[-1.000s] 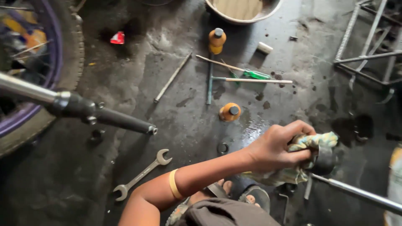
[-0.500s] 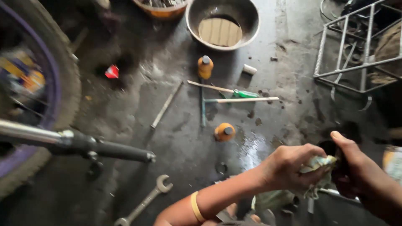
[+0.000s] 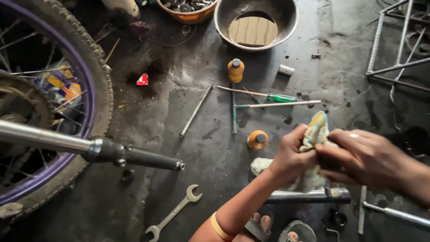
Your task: Cleaning and inspecting motorcycle front fork components during a repair.
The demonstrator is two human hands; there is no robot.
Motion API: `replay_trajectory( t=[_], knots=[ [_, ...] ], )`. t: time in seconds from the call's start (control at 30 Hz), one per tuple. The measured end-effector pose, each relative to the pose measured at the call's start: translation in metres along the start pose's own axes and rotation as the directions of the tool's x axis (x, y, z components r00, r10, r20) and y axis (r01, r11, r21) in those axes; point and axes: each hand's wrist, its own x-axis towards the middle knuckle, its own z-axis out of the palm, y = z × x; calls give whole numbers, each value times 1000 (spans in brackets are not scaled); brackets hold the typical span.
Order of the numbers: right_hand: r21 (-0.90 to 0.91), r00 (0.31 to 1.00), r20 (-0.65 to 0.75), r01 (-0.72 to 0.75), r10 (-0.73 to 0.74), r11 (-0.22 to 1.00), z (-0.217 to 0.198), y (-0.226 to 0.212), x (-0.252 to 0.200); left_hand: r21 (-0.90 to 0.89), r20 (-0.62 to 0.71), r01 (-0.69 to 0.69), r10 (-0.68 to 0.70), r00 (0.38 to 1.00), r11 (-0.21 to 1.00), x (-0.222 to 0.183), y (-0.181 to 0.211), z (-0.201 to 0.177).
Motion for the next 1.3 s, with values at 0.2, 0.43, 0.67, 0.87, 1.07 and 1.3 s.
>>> replay_trajectory(
  t=[0.2,0.43,0.67,0.87,1.07,1.3],
  knots=[
    [835,586,243,-531,773,140,22,-46,-23,507,72,-414,441,895,756,23,37,-17],
    [811,644,303,212,702,-545,-31,-25,-28,373,-280,-117,231,932,921,49,44,13],
    [845,526,467,-28,711,-534,-14,8,-42,562,-20,-210,267,964,800,48,37,67],
    [786,307,610,-350,731,-509,-1,18,-68,-295,-111,344,-389,914,892,58,-22,65],
    [677,728,-125,-434,674,594,-37,22,-36,-697,34,278,-357,933,661,65,6,50],
    [368,708,-124,-618,695,695,-38,27,-34,-378,161,432,-402,902,819,57,15,52]
  ],
)
